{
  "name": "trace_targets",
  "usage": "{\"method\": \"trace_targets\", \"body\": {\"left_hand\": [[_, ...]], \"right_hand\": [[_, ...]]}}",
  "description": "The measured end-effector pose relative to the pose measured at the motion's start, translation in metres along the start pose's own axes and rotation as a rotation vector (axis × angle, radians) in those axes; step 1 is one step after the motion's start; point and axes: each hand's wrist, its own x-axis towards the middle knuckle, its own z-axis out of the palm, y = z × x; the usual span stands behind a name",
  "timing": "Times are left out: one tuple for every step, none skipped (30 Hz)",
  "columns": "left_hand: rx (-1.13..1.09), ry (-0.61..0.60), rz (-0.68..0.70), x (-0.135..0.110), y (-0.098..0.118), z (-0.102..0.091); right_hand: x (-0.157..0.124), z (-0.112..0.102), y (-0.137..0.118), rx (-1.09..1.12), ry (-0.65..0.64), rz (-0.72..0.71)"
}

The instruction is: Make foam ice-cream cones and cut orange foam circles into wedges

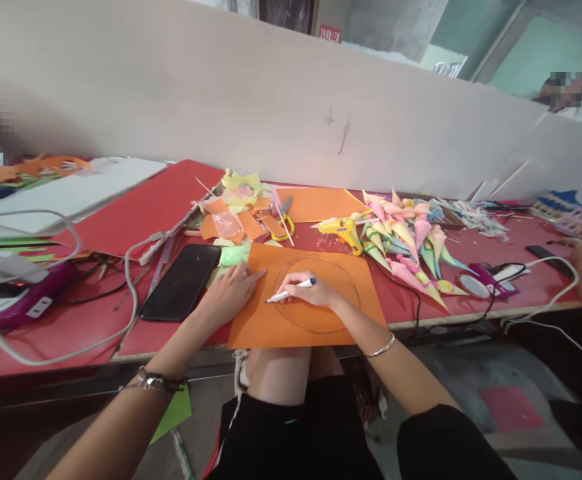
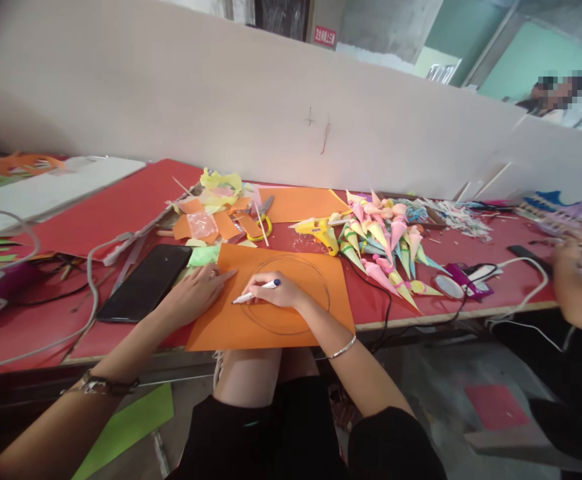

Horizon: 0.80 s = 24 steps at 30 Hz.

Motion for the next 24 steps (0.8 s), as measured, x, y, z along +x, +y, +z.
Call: {"method": "trace_targets", "body": {"left_hand": [[-0.004,0.004,0.001,0.000,0.000,0.001],[-0.008,0.010,0.003,0.000,-0.001,0.002],[-0.012,0.015,0.005,0.000,-0.001,0.002],[-0.016,0.019,0.004,0.000,-0.001,0.003],[-0.019,0.022,0.002,0.000,-0.001,0.004],[-0.022,0.023,-0.001,-0.001,-0.002,0.004],[-0.022,0.023,-0.005,-0.001,-0.002,0.005],[-0.023,0.022,-0.009,-0.001,-0.002,0.005],[-0.022,0.023,-0.010,-0.001,-0.002,0.005],[-0.023,0.026,-0.009,-0.001,-0.002,0.005],[-0.025,0.029,-0.007,0.000,-0.001,0.004],[-0.027,0.033,-0.005,0.000,-0.001,0.004],[-0.028,0.037,-0.003,0.000,-0.001,0.004],[-0.027,0.040,0.000,0.000,-0.001,0.004],[-0.024,0.041,0.000,0.000,-0.001,0.004],[-0.020,0.041,0.000,0.000,-0.001,0.004],[-0.017,0.042,0.000,0.000,-0.002,0.004],[-0.018,0.042,0.002,0.000,-0.002,0.005],[-0.022,0.044,0.005,0.000,-0.003,0.006],[-0.026,0.047,0.009,0.001,-0.004,0.007],[-0.030,0.052,0.014,0.001,-0.004,0.008],[-0.033,0.059,0.020,0.001,-0.005,0.009],[-0.034,0.066,0.025,0.001,-0.006,0.010],[-0.033,0.072,0.028,0.001,-0.006,0.010]], "right_hand": [[0.000,0.000,0.000,0.017,0.001,0.001],[0.000,-0.001,0.000,0.021,0.053,-0.007],[0.001,-0.002,0.000,0.012,0.148,-0.021],[0.003,-0.003,0.001,-0.005,0.266,-0.033],[0.005,-0.004,0.002,-0.028,0.381,-0.038],[0.006,-0.005,0.003,-0.054,0.476,-0.035],[0.008,-0.006,0.005,-0.081,0.541,-0.029],[0.009,-0.006,0.006,-0.107,0.574,-0.023],[0.009,-0.006,0.007,-0.130,0.581,-0.020],[0.010,-0.005,0.008,-0.149,0.568,-0.017],[0.009,-0.005,0.008,-0.162,0.538,-0.017],[0.008,-0.004,0.008,-0.166,0.489,-0.019],[0.007,-0.002,0.007,-0.162,0.422,-0.024],[0.005,-0.001,0.007,-0.146,0.344,-0.030],[0.003,0.001,0.005,-0.119,0.259,-0.033],[0.001,0.003,0.004,-0.084,0.174,-0.032],[-0.002,0.004,0.002,-0.048,0.099,-0.024],[-0.004,0.004,0.000,-0.013,0.031,-0.010],[-0.006,0.003,-0.003,0.015,-0.035,0.011],[-0.008,0.002,-0.005,0.032,-0.103,0.035],[-0.010,0.000,-0.007,0.038,-0.170,0.061],[-0.010,-0.003,-0.008,0.038,-0.226,0.083],[-0.010,-0.005,-0.009,0.038,-0.257,0.096],[-0.009,-0.008,-0.010,0.040,-0.252,0.095]]}}
